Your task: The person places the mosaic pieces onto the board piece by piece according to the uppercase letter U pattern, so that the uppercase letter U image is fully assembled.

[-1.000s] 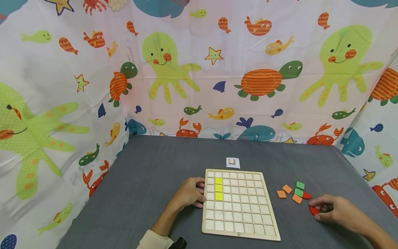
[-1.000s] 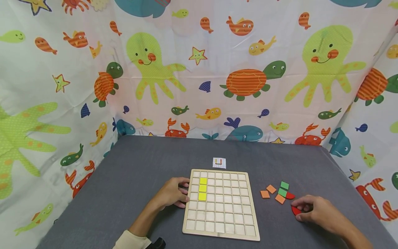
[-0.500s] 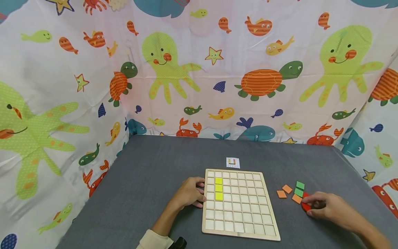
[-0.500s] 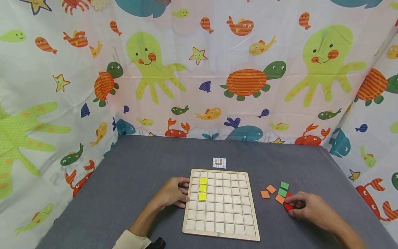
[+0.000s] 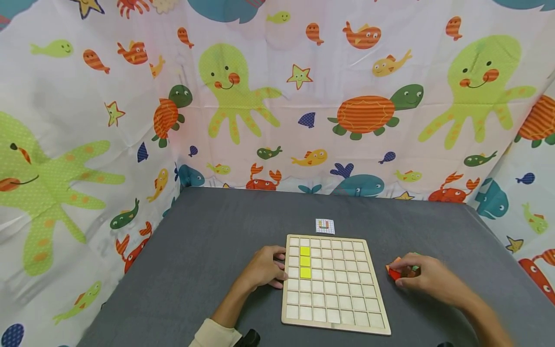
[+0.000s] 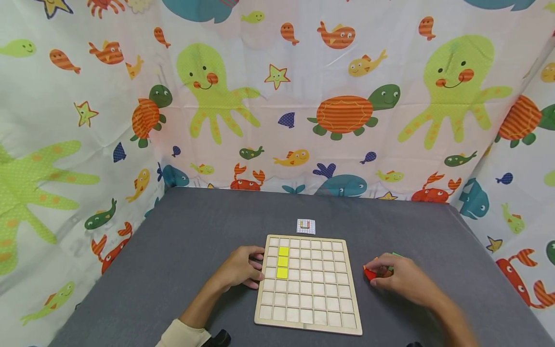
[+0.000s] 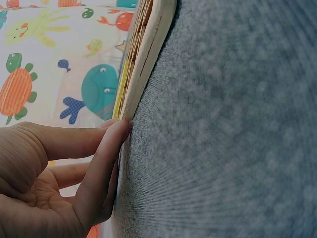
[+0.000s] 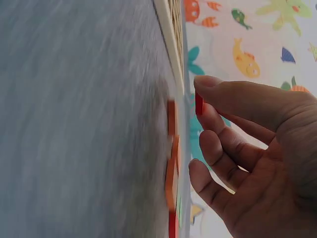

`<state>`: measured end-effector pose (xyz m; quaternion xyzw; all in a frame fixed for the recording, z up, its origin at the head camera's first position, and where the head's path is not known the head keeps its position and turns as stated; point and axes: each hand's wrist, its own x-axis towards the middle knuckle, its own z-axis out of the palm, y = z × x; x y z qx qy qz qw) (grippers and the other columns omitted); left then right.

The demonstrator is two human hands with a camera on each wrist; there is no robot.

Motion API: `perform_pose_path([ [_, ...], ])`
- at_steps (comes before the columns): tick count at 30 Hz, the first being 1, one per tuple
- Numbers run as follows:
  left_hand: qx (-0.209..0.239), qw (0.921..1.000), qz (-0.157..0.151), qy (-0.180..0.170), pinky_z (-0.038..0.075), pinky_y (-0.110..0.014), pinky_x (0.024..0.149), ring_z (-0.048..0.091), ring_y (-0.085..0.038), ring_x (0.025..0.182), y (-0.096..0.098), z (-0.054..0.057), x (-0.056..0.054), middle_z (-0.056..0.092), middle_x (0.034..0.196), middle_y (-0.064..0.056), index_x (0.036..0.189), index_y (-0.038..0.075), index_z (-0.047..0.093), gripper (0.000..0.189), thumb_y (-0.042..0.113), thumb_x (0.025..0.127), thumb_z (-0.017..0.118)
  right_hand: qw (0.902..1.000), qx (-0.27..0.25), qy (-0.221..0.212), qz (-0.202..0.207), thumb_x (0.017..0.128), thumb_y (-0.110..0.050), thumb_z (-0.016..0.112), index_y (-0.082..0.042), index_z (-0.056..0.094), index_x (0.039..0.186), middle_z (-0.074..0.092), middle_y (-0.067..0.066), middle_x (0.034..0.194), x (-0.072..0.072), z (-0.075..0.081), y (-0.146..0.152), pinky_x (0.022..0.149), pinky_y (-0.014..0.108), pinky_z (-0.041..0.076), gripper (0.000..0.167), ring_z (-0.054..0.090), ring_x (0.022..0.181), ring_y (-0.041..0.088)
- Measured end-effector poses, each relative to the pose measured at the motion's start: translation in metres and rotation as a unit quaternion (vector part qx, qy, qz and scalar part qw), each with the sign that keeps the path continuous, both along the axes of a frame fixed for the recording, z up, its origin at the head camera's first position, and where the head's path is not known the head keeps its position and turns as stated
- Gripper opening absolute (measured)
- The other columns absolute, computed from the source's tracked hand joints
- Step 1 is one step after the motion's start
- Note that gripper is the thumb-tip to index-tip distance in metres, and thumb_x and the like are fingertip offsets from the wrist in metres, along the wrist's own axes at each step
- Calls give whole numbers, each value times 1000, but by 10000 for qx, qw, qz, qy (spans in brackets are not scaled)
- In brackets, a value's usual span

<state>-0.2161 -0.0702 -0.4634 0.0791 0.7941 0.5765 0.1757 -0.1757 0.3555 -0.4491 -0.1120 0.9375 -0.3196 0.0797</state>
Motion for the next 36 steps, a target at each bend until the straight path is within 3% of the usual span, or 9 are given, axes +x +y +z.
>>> perform_pose_path([
  [12,-34,10000,-30,23,68,-38,59,67,-24,94,0,1,1,59,124,-19,145,-6,57,69,-17,80,78,9960,-686,277,501,86,-25,89,-11,80,114,64,1,93,-16,-5,-49,62,23,47,33,54,80,9],
  [36,48,10000,-45,50,67,-38,59,67,-24,92,-1,-1,0,59,125,-20,146,-8,56,72,-19,79,78,9865,-765,327,1409,90,-21,86,-14,79,117,69,-6,104,-31,-5,-121,72,23,55,30,61,89,13],
])
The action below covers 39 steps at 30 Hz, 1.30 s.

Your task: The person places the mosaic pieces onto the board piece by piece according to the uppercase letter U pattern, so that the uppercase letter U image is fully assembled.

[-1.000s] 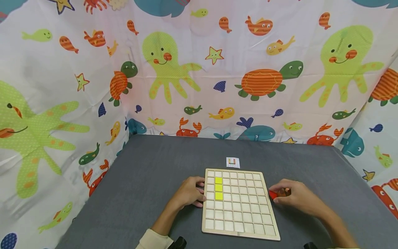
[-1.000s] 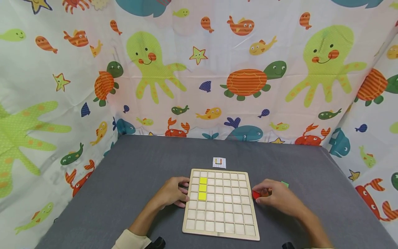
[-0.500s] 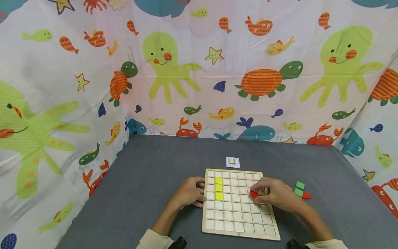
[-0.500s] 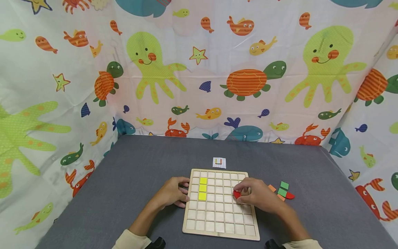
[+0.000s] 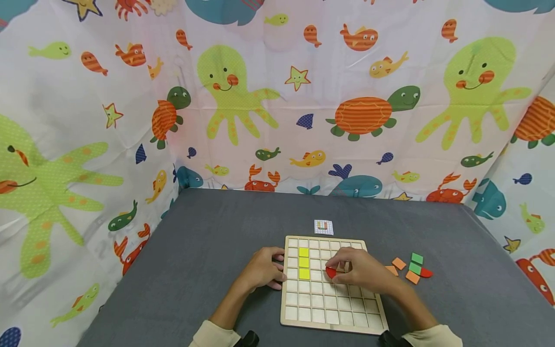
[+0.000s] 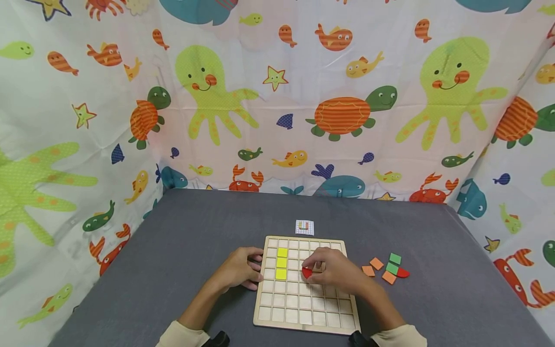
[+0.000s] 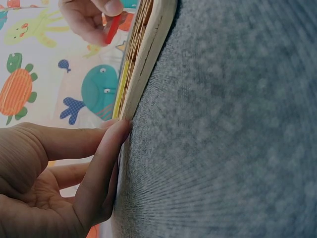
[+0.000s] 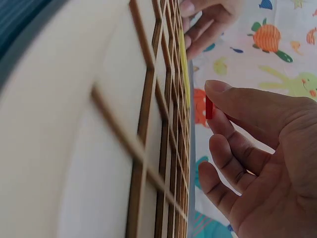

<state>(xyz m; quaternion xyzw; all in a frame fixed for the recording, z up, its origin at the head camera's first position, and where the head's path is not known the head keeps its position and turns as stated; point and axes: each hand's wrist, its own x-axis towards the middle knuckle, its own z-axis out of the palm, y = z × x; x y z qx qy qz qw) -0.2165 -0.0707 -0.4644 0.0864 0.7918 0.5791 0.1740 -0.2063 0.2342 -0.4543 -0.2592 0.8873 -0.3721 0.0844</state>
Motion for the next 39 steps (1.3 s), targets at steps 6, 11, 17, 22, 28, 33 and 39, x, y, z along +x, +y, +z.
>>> perform_pose_path([
  [6,-1,10000,18,-21,68,-38,59,67,-24,92,0,-1,-1,59,124,-20,146,-8,56,72,-19,78,78,9998,-20,34,176,90,-21,86,-15,79,117,70,-7,105,-3,1,-18,74,24,55,29,61,91,11],
  [11,-31,10000,28,5,67,-37,58,66,-23,92,-1,-1,-1,59,125,-20,146,-7,56,72,-19,78,78,9995,6,0,317,90,-22,86,-18,81,116,72,-8,108,-5,1,-31,77,26,56,27,61,94,12],
  [17,-54,10000,34,-9,67,-37,58,68,-23,92,-1,0,-1,60,125,-20,146,-7,57,72,-18,78,79,9987,-15,-26,501,87,-18,88,-14,82,114,73,-7,108,-8,-1,-44,84,28,58,27,63,96,11],
  [22,-69,10000,32,-25,67,-37,58,68,-23,92,-1,0,-1,60,124,-20,145,-7,58,71,-18,78,79,9973,-156,-194,693,85,-12,88,-11,82,113,73,-4,105,-6,-2,-53,78,26,58,28,64,87,11],
  [28,-6,10000,38,-84,68,-38,59,67,-24,94,0,0,-1,60,125,-19,145,-7,57,71,-18,79,78,9961,-220,-404,747,84,-9,88,-12,81,112,71,-3,105,-3,-2,-59,74,25,59,29,65,84,9],
  [33,-50,10000,34,-74,68,-38,59,68,-25,94,0,1,-1,60,125,-20,145,-8,56,71,-18,79,78,9962,-117,-408,754,84,-10,89,-15,82,110,72,-3,104,-2,-3,-61,74,25,59,28,65,86,11],
  [39,-87,9999,53,-83,68,-38,59,68,-25,94,1,1,0,61,126,-20,146,-7,56,71,-18,79,78,9960,-83,-412,795,84,-10,89,-16,82,109,71,-2,101,-2,-3,-61,75,25,59,27,64,86,8],
])
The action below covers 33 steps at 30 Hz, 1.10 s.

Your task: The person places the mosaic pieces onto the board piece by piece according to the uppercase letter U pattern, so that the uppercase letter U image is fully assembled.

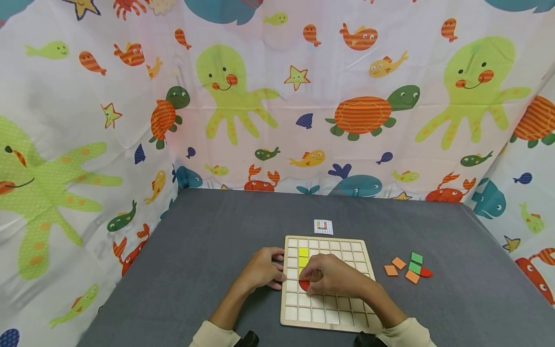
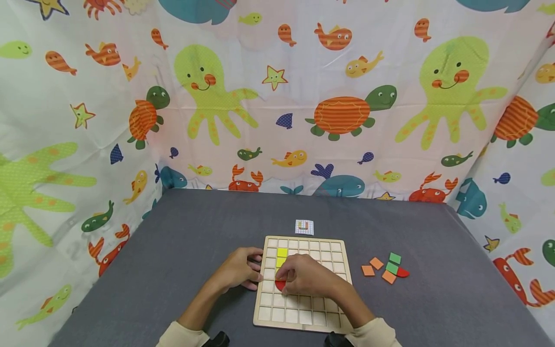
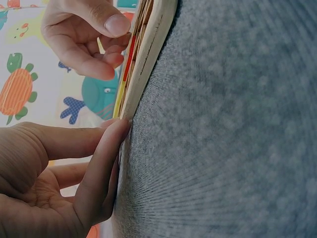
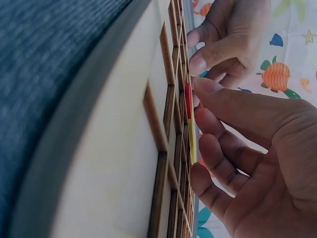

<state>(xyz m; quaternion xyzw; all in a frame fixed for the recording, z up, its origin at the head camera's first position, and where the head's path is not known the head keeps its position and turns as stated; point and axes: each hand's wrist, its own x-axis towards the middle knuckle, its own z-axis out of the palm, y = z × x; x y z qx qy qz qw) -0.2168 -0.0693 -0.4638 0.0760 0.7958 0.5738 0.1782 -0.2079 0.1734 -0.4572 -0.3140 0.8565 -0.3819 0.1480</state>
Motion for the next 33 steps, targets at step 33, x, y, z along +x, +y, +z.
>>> perform_pose_path([
  [33,-72,10000,-4,31,68,-38,59,67,-24,94,1,-1,-1,60,124,-19,146,-6,57,71,-17,79,80,9940,-8,351,-1035,94,-17,82,-11,79,115,72,1,102,-1,12,60,72,26,56,23,62,89,9],
])
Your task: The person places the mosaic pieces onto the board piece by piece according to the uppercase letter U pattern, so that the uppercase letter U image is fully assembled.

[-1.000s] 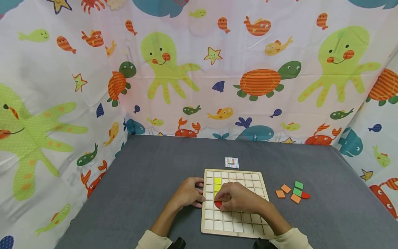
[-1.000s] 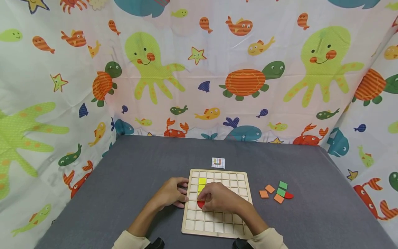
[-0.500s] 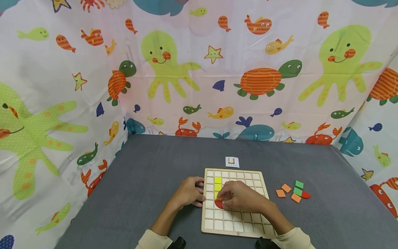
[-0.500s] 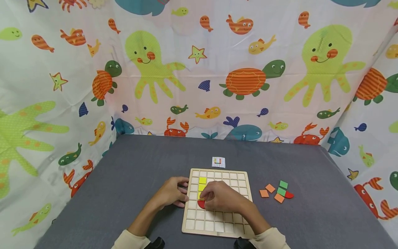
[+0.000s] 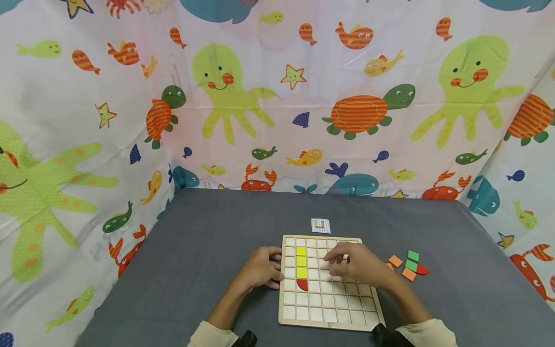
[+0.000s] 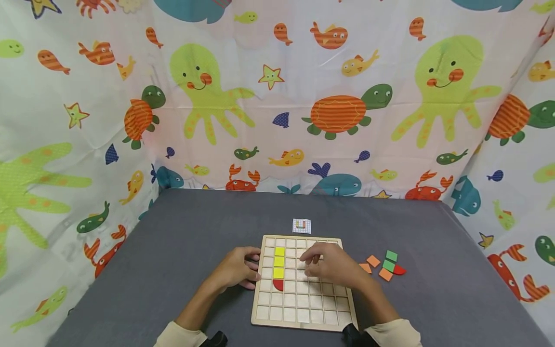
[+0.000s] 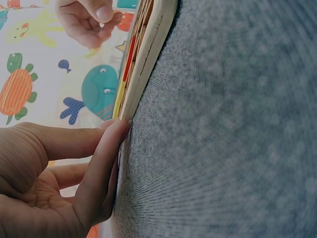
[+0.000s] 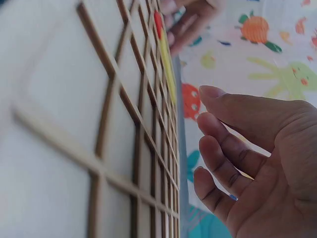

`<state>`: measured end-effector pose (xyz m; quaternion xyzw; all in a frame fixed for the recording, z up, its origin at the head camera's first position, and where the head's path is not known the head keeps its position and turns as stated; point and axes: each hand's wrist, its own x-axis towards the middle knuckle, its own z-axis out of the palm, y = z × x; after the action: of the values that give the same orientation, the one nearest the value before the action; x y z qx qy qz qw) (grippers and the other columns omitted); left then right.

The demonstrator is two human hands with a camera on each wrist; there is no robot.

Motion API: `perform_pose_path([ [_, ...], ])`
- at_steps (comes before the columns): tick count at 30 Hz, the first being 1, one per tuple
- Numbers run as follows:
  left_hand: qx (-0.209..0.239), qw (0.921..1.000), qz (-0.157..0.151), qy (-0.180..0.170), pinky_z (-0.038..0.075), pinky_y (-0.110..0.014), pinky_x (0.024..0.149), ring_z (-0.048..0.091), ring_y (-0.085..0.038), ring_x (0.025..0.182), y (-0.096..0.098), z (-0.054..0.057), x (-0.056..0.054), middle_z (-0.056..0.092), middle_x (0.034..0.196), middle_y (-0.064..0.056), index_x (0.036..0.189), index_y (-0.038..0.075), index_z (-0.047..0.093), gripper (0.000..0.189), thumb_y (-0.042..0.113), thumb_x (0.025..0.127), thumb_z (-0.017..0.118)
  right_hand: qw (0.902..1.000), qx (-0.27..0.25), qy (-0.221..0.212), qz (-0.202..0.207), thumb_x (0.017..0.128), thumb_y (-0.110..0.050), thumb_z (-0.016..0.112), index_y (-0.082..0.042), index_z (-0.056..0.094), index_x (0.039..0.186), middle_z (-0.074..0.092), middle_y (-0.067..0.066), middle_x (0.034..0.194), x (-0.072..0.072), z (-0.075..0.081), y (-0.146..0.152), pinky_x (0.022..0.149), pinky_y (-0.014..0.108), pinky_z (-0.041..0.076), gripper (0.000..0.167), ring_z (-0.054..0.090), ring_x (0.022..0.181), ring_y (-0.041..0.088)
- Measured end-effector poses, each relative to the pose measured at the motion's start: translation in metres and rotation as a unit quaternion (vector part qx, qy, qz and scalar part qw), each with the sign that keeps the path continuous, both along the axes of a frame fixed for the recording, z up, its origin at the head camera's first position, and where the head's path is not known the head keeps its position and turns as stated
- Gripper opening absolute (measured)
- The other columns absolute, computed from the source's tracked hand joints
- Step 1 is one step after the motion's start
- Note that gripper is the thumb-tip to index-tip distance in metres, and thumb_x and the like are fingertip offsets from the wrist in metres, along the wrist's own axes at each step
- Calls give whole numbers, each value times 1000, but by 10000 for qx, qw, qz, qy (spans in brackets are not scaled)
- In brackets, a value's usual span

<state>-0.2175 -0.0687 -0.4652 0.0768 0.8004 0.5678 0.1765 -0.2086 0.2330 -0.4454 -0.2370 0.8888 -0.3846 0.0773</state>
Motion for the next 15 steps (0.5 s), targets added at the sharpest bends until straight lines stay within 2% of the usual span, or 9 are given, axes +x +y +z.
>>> perform_pose_path([
  [7,-49,10000,22,-22,68,-38,59,68,-23,91,0,1,0,60,123,-18,146,-5,57,71,-16,80,81,9988,57,127,-462,94,-19,82,-11,79,118,73,2,104,-4,8,32,71,27,54,27,62,91,9],
  [9,-27,10000,12,-21,67,-38,59,68,-23,91,0,1,0,60,123,-18,146,-5,57,72,-16,79,81,9980,-5,95,-623,94,-20,82,-11,78,120,72,4,104,-4,11,41,65,28,55,28,63,89,12],
  [11,-11,10000,0,-11,67,-38,59,68,-24,93,0,0,0,60,123,-18,146,-6,57,72,-16,79,80,9970,-72,128,-763,94,-20,82,-10,77,121,72,6,106,-3,14,50,65,28,56,29,63,89,13],
  [14,-11,10000,-10,8,68,-38,59,67,-24,94,0,-1,-1,59,123,-18,146,-6,57,72,-16,79,80,9953,-66,243,-940,95,-22,82,-9,77,122,72,5,105,-2,17,62,67,29,57,31,64,89,12],
  [15,-25,10000,-6,9,68,-38,59,67,-24,94,0,-1,-1,59,123,-18,146,-6,57,71,-16,79,80,9947,-53,297,-987,95,-22,81,-9,76,123,73,5,106,-2,17,65,73,28,57,31,64,91,12],
])
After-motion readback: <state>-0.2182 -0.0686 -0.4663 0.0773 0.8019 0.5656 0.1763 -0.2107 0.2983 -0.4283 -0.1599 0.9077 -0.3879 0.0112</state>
